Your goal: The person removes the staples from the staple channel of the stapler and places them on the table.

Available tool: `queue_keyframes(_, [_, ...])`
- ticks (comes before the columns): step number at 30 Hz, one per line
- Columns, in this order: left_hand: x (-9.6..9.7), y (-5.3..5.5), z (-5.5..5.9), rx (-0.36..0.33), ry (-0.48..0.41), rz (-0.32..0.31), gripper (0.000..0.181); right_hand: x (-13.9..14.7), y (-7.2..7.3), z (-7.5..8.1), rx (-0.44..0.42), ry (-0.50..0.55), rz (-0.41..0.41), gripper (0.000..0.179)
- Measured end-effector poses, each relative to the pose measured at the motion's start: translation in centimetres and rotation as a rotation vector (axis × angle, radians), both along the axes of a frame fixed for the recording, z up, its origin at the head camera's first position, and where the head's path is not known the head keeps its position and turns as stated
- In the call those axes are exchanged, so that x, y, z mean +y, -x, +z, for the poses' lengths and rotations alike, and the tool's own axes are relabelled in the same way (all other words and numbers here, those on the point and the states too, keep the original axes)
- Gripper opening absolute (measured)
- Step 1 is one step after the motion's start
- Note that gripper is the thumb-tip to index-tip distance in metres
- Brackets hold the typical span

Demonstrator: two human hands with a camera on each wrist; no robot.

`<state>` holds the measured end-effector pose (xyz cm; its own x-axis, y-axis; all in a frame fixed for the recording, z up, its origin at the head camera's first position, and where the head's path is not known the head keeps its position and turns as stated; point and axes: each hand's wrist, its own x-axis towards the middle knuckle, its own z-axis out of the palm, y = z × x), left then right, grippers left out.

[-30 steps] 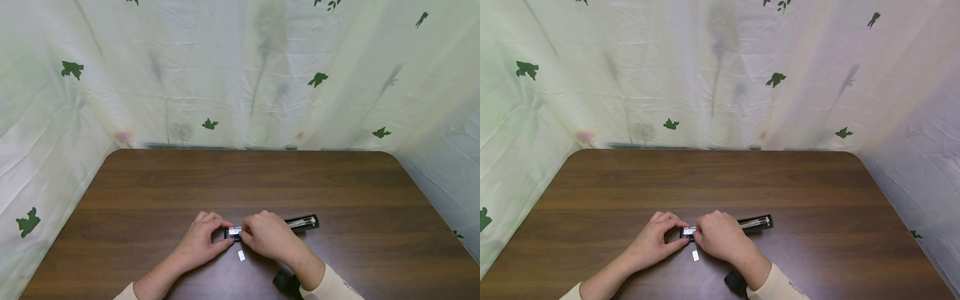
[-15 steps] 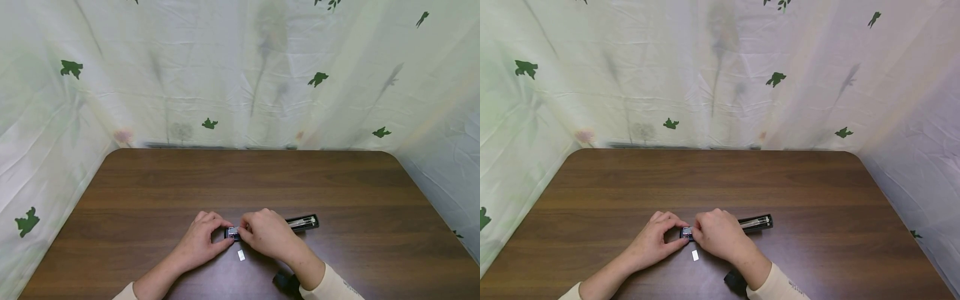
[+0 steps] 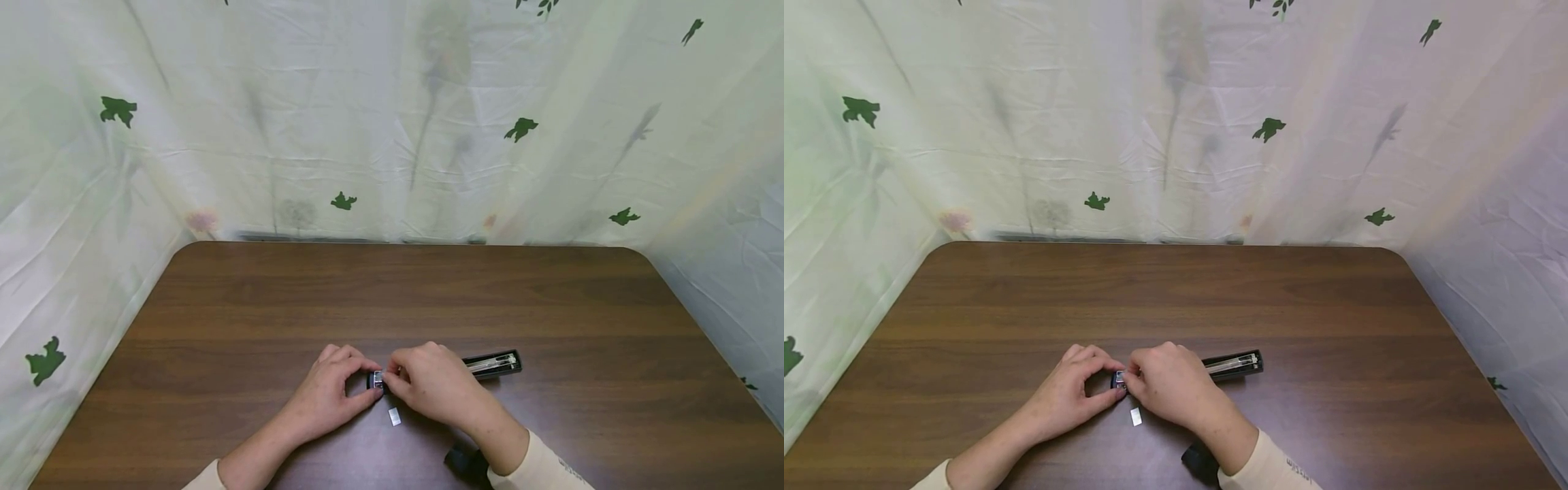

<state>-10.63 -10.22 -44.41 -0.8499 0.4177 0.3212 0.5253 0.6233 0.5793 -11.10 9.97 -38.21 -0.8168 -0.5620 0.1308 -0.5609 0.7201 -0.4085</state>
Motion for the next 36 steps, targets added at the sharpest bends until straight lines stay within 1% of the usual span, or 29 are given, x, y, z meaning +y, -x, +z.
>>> queue_keyframes(5, [0.1,0.0,0.0,0.014,0.001,-0.007,0.027,0.1,0.0,0.0,0.006,0.006,-0.003,0.013])
queue_keyframes(12, [0.1,0.0,0.0,0.011,0.006,-0.001,0.027,0.4,0.1,0.4,0.009,0.023,-0.002,0.013])
queue_keyframes(18, [0.1,0.0,0.0,0.020,0.007,0.002,0.027,0.7,0.2,0.7,0.039,0.090,0.007,0.009])
queue_keyframes(22, [0.2,0.0,0.0,0.024,0.003,0.001,0.027,0.9,0.2,1.0,0.026,0.126,-0.003,0.009])
queue_keyframes(27, [0.1,-0.1,0.0,0.018,0.003,0.003,0.027,1.0,0.3,1.2,0.007,0.146,-0.004,0.009])
queue_keyframes(33, [0.1,0.0,-0.1,0.020,0.007,0.002,0.028,1.2,0.3,1.4,0.012,0.145,-0.004,0.011])
queue_keyframes(36, [0.1,0.0,-0.1,0.021,0.010,0.003,0.028,1.3,0.3,1.4,-0.002,0.142,0.002,0.012])
